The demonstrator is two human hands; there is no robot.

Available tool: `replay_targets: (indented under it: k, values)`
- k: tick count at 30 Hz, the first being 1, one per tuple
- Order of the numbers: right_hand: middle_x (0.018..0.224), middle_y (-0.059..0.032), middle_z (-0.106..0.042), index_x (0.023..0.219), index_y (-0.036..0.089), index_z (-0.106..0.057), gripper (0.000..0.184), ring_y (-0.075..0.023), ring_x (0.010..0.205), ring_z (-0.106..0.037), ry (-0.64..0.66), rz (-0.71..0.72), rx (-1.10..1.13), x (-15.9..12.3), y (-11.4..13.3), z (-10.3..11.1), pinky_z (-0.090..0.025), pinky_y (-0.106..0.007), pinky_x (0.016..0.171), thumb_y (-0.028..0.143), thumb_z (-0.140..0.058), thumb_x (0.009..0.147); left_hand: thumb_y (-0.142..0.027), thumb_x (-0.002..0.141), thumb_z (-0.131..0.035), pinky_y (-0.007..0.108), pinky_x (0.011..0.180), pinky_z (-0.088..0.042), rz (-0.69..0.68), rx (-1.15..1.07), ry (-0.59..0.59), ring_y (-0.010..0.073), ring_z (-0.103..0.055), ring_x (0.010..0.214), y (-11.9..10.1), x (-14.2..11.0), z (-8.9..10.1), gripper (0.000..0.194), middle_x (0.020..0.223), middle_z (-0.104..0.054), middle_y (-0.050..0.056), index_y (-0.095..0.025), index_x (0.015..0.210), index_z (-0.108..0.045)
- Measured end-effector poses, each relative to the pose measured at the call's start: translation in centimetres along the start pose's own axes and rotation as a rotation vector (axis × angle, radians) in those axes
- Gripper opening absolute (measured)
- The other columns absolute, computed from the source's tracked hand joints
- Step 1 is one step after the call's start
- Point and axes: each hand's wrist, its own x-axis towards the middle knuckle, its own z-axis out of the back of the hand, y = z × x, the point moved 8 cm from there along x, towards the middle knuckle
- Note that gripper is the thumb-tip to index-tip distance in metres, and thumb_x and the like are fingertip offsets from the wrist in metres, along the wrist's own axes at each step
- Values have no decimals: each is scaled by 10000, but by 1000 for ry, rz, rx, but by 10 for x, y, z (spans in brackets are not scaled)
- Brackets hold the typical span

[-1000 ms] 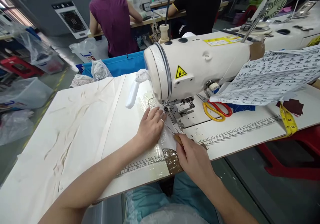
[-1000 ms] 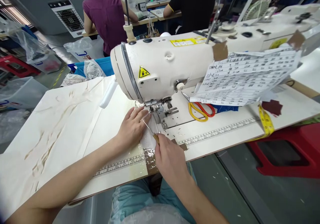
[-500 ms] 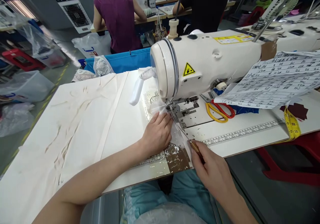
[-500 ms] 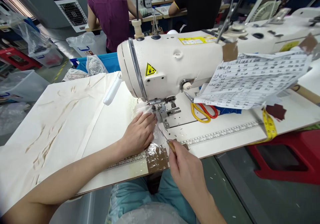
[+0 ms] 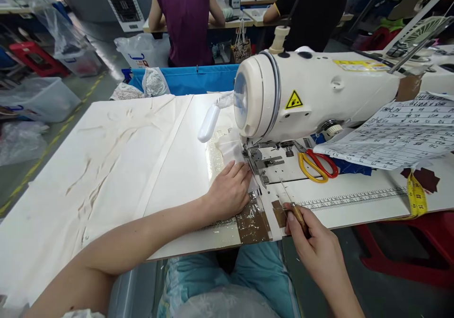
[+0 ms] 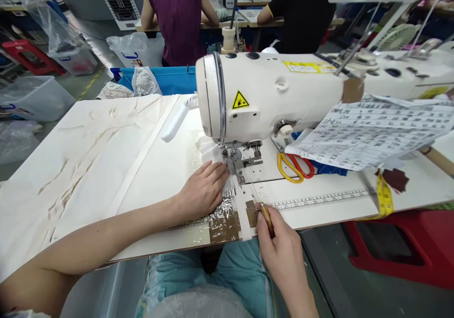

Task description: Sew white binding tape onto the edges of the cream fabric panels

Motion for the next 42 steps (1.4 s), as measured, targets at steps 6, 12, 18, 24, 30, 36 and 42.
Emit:
replay_targets:
  k: [6,12,18,24,30,36,42]
  values:
    - [681,-28,-705,982,184,-668,367,-157,489,-610,-6,-30,-12,0,-1,1,-475,-236,478,475,-448,938,-299,959,-413,463,1175,-283,0,8,5,332,-453,1332,-2,0,-1,500,1416,-520,206,-4,1347,-527]
    - [815,-71,-761,1062,169,-663,400,-188,631,-696,-17,-54,-4,-3,-5,0,-537,-253,555,499,-478,933,-304,951,-436,442,1166,-298,-1,3,-7,318,-477,1307,-3,0,1,484,1396,-535,204,-17,1325,-547]
    - [1170,-129,-729,1305,163,-577,458,-195,885,-738,-67,-37,75,-9,-8,0,-583,-236,648,437,-518,943,-322,955,-436,441,1152,-311,-7,1,-29,316,-496,1291,-2,0,0,496,1393,-536,210,-13,1326,-547]
    - [1181,-95,-723,1230,223,-648,325,-211,1026,-707,-105,79,100,-13,-1,-2,-587,-275,799,357,-539,955,-340,979,-405,444,1130,-330,-12,33,-38,316,-501,1277,4,3,-2,507,1386,-549,207,2,1328,-540]
    - [978,-59,-701,1146,217,-630,220,-174,897,-684,-112,400,125,0,43,-13,-560,-279,780,183,-530,953,-295,965,-425,403,975,-437,26,6,-42,300,-540,1152,13,8,1,432,1282,-593,199,-7,1244,-587]
    - [902,-73,-695,1143,150,-616,222,-162,728,-671,-109,604,-210,18,71,-42,-490,-235,565,178,-460,987,-255,949,-446,379,916,-456,11,-12,-34,283,-548,1113,15,10,0,361,1270,-598,191,-23,1154,-633]
    - [894,-65,-699,1161,129,-629,294,-132,615,-642,-154,608,-430,23,73,-53,-426,-224,485,220,-389,1018,-198,938,-437,399,925,-462,9,-29,-43,293,-553,1122,16,11,-3,345,1262,-603,207,-9,1148,-634]
